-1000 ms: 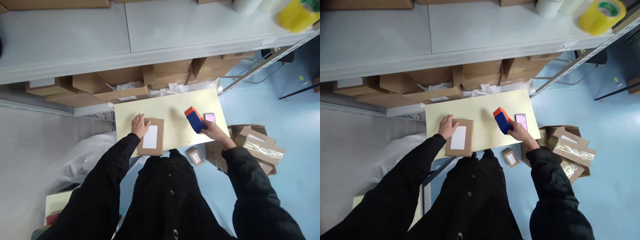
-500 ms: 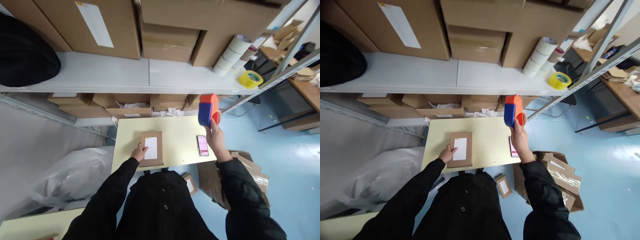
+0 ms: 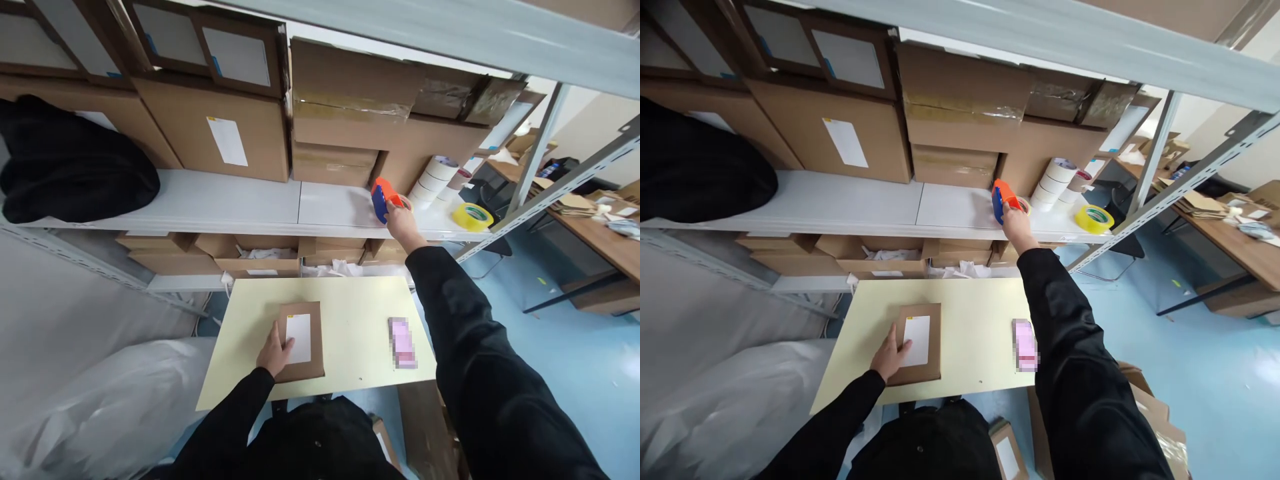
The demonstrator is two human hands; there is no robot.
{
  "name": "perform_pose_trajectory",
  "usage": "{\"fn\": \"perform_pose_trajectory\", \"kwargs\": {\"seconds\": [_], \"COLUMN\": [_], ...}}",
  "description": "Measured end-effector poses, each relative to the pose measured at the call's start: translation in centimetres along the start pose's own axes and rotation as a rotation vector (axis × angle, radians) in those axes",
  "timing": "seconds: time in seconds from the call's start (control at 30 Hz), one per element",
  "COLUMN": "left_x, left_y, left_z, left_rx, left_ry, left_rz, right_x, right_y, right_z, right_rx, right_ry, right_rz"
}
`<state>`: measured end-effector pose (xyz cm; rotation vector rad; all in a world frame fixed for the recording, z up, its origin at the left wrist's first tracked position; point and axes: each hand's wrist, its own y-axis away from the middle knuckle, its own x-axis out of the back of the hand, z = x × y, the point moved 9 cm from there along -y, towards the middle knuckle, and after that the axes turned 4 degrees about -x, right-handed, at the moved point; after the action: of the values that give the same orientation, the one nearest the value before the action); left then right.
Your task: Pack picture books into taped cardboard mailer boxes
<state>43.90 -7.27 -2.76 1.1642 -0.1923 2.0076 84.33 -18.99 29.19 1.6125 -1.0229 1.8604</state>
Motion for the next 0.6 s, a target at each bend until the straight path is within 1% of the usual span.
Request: {"fn": "perform_pose_trajectory", "kwargs": {"seconds": [0.1, 0.2, 0.3, 0.37, 0.43, 0.47, 0.5, 0.53, 0.57, 0.6], "left_x": [-1.2, -1.6, -1.1, -0.7, -0.4, -0.3, -0.2, -0.2, -0.2, -0.2], "left_y": [0.6, 1.1, 1.4, 1.6, 1.7, 1.7, 1.7, 1.7, 1.8, 1.8], "left_z": [0.6, 1.1, 2.0, 2.7, 3.5, 3.8, 4.2, 4.4, 4.5, 4.5], "left_rx": [-0.069, -0.101, -0.148, -0.18, -0.211, -0.227, -0.244, -0.259, -0.27, -0.275], "left_ry": [-0.005, -0.045, -0.118, -0.173, -0.219, -0.236, -0.244, -0.243, -0.232, -0.213], "left_rz": [-0.054, -0.061, -0.04, -0.028, -0.023, -0.027, -0.036, -0.047, -0.059, -0.072], "right_x": [-1.5, -2.3, -1.9, -0.6, 1.2, 1.7, 1.7, 1.1, -0.3, -2.5], "right_y": [-1.3, -1.9, -1.6, -0.4, 2.4, 4.5, 6.8, 9.3, 11.8, 14.2], "right_z": [0.1, 0.3, 0.3, 0.1, -0.4, -1.0, -1.6, -2.3, -3.3, -4.6], "right_rx": [-0.006, 0.014, 0.047, 0.061, 0.093, 0.128, 0.157, 0.174, 0.197, 0.24], "right_ry": [-0.023, -0.087, -0.127, -0.153, -0.196, -0.219, -0.256, -0.304, -0.355, -0.408], "right_rz": [-0.022, -0.002, 0.028, 0.105, 0.262, 0.341, 0.4, 0.432, 0.41, 0.33]}}
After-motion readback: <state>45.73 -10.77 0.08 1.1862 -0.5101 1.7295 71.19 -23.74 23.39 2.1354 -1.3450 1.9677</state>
